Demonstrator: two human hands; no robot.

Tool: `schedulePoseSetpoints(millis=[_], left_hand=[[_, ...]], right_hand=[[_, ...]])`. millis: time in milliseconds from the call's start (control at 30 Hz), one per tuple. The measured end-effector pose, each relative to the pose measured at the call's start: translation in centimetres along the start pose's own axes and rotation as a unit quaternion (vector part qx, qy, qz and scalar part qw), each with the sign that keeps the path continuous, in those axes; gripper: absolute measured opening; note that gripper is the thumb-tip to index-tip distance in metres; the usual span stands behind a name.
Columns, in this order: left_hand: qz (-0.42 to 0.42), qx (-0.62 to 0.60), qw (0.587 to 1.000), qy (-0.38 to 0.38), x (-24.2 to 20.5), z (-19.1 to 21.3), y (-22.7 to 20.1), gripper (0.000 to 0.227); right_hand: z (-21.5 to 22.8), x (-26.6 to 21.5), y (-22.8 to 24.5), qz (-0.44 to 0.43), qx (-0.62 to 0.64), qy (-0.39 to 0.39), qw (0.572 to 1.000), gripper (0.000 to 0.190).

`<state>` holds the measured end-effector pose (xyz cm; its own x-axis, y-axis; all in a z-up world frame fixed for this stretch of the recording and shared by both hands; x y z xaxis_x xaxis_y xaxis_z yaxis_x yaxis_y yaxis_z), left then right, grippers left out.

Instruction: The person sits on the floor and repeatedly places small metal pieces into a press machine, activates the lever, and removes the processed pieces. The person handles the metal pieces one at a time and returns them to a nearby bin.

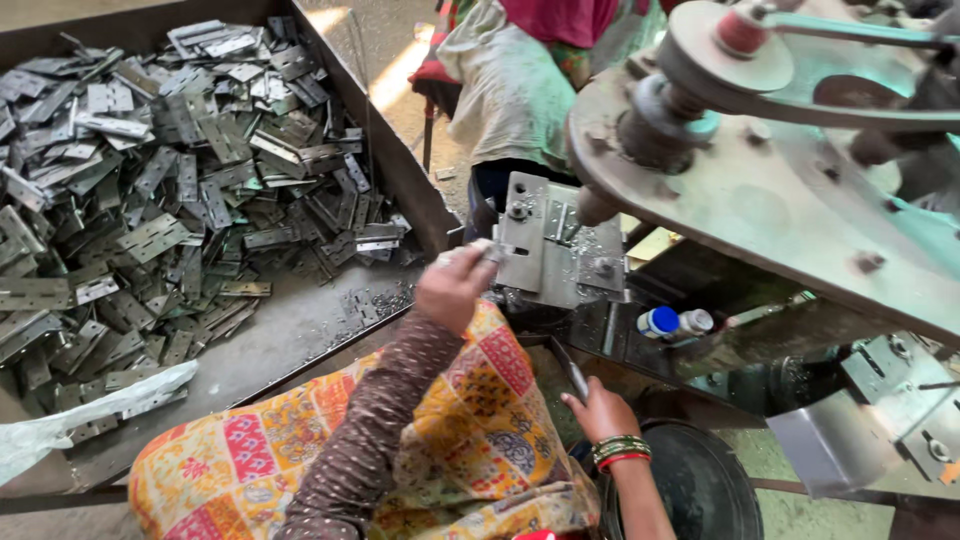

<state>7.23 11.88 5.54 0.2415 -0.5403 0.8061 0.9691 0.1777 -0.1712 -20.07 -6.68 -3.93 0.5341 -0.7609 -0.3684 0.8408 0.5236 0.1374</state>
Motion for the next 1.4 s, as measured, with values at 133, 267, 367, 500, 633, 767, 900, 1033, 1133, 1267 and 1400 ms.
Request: schedulePoseSetpoints(millis=[133, 267, 367, 500, 633, 767, 900, 1033, 1133, 1267, 1400], left_hand=[[-0.141, 0.085, 0.978, 0.131, 3.0, -6.0, -7.8, 0.020], [-0.074, 0.065, 0.985, 0.144, 2.0, -10.1, -10.2, 0.032], [-0.012, 0.131, 0.984, 0.122, 0.5, -11.2, -10.2, 0.040], [0.065, 0.079, 0.966, 0.238, 0.1, -13.6, -8.8, 0.030], [0.083, 0.102, 0.963, 0.234, 2.1, -15.1, -7.0, 0.027], [0.092, 0.103, 0.946, 0.295, 2.9, -15.8, -6.9, 0.024], [0.073, 0.127, 0.951, 0.274, 2.8, -15.0, -7.2, 0.023], [0.105, 0.063, 0.940, 0.319, 3.6, -15.7, -6.9, 0.023], [0.067, 0.113, 0.958, 0.254, 2.9, -14.7, -7.1, 0.021], [0.059, 0.105, 0.966, 0.228, 2.8, -14.5, -7.3, 0.020], [0.076, 0.098, 0.961, 0.247, 3.5, -15.9, -5.9, 0.018]], right_hand=[[0.5, -0.6, 0.2, 0.021, 0.017, -0.011, 1.000, 0.054], [0.2, -0.8, -0.2, 0.018, 0.023, -0.010, 1.000, 0.053], [0.2, -0.2, -0.4, 0.029, 0.027, 0.018, 0.999, 0.054], [0.4, 0.5, -0.1, 0.052, 0.009, 0.058, 0.997, 0.054], [0.8, 0.5, -0.2, 0.044, 0.010, 0.046, 0.998, 0.054], [-0.8, 0.8, -1.1, 0.033, 0.020, 0.027, 0.999, 0.049], [-5.0, 0.7, -1.9, 0.035, 0.064, -0.011, 0.997, 0.044], [-8.1, 0.7, -3.0, 0.015, 0.123, -0.055, 0.991, 0.041], [-9.5, -0.4, -3.0, 0.016, 0.132, -0.049, 0.990, 0.041], [-6.6, 0.4, -2.6, 0.051, 0.114, -0.007, 0.992, 0.047], [-3.1, 2.2, -2.3, 0.070, 0.034, 0.010, 0.997, 0.047]])
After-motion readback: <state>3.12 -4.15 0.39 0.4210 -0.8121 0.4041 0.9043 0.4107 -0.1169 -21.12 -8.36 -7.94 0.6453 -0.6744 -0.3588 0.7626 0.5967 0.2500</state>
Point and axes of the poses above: each hand's wrist, its own x-axis towards the middle knuckle, its own z-axis out of the back of the hand, y = z × x, the point moved 3 cm from there along x, towards the middle knuckle, and after that the axes turned 9 degrees about -z, right-handed, at the moved point
